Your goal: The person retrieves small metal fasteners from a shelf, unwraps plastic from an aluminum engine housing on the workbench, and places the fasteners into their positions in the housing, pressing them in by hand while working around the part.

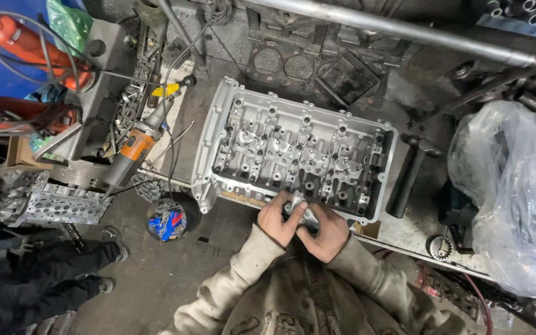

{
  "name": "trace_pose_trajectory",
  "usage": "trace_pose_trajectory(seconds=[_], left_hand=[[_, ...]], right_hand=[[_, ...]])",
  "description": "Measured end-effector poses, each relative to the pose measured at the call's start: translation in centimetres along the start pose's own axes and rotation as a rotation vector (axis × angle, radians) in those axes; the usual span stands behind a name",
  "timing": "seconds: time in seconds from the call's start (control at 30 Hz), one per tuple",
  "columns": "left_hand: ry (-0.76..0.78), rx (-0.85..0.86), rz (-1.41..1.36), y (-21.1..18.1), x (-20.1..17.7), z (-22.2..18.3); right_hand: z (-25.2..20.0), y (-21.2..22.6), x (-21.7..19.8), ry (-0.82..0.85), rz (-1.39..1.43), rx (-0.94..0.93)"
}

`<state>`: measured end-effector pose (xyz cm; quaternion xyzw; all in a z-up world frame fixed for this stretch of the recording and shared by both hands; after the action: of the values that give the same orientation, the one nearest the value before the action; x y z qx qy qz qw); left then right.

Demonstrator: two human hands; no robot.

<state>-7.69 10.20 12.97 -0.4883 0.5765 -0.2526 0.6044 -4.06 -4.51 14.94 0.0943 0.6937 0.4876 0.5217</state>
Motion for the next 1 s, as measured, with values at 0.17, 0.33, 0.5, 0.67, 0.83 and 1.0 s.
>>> trace_pose_trajectory(seconds=[0.17,0.33,0.5,0.67,0.83,1.0], left_hand=[[-0.053,0.003,0.044,0.2,-2.9,-0.5],[-0.031,-0.067,0.029,2.0,-4.7,-1.2],[-0.003,0.198,-0.147,0.2,-6.8,-1.0],[0.249,0.078,-0.354,-2.9,-7.8,-1.7],[0.210,0.174,-0.147,-1.7,-6.2,-2.1],[0.064,0.275,0.017,-1.0,-6.3,-2.0]], right_hand=[[0.1,1.9,1.4,-0.047,-0.045,-0.002],[0.4,1.3,3.0,-0.024,0.116,0.099],[0.2,-1.0,5.9,0.188,0.626,0.389],[0.3,-1.3,5.7,0.088,0.626,0.227],[0.3,-0.7,5.7,0.027,0.340,0.325],[0.7,-0.5,5.7,0.014,0.330,0.248]])
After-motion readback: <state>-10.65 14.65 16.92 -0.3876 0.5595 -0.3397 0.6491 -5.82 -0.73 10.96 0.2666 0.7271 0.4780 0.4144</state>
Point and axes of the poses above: each hand's wrist, its own z-axis towards the middle knuckle, its own x-axis out of the palm, y = z × x, the point moved 7 cm from there along z, towards the middle knuckle, and after that the axes turned 1 degree about -z, right-handed, at the moved point
